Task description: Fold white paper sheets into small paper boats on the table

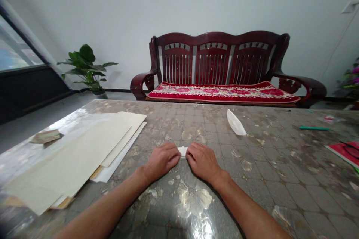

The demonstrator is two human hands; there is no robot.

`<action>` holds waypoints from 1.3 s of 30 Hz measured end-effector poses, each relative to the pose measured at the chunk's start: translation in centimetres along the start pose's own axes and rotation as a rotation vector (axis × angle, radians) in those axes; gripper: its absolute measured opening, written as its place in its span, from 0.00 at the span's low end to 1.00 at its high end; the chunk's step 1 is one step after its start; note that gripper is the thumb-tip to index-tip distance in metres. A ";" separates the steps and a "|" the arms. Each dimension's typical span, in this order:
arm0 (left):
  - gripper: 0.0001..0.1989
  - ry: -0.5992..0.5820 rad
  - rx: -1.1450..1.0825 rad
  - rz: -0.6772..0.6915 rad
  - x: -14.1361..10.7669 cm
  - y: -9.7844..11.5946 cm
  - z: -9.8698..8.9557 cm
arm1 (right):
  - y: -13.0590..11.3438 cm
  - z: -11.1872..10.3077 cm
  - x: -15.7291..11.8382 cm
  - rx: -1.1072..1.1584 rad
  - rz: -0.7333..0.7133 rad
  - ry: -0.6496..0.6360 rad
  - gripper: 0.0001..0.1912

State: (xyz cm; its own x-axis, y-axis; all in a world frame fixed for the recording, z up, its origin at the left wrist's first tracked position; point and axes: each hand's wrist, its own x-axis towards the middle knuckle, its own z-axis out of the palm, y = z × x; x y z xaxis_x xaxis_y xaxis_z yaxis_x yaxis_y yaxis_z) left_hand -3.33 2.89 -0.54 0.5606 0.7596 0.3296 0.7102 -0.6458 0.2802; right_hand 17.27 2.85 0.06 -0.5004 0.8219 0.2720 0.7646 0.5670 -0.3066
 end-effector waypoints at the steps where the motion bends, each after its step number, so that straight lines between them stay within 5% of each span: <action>1: 0.07 0.005 -0.034 -0.036 0.1 0.0 0.0 | 0.0 0.0 0.1 0.017 0.026 -0.012 0.08; 9: 0.07 -0.008 -0.114 -0.253 0.8 0.2 -0.1 | -0.3 0.4 0.5 -0.019 0.148 -0.041 0.06; 22: 0.06 0.028 -0.047 -0.234 0.8 0.8 0.1 | -0.3 0.8 0.0 0.043 0.099 0.050 0.07; 27: 0.03 0.059 -0.122 -0.219 0.4 0.2 0.5 | 1.6 0.4 -0.5 0.130 0.121 0.268 0.07; 30: 0.03 0.074 -0.145 -0.209 0.3 0.1 0.5 | 2.9 0.3 -0.6 0.062 0.181 0.277 0.14; 35: 0.13 0.165 -0.118 -0.200 -0.2 0.1 0.0 | 3.1 0.0 -0.4 0.094 0.198 0.142 0.08; 39: 0.24 0.187 -0.040 -0.224 -0.4 0.0 -0.4 | 2.5 -0.5 -0.5 0.177 0.163 0.170 0.03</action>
State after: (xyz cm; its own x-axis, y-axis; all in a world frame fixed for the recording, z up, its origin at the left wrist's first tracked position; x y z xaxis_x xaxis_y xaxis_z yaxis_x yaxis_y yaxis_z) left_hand -3.74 2.58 -0.34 0.3007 0.8588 0.4147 0.7883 -0.4686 0.3988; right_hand 19.63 3.89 -0.42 -0.2902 0.8907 0.3500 0.7391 0.4409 -0.5092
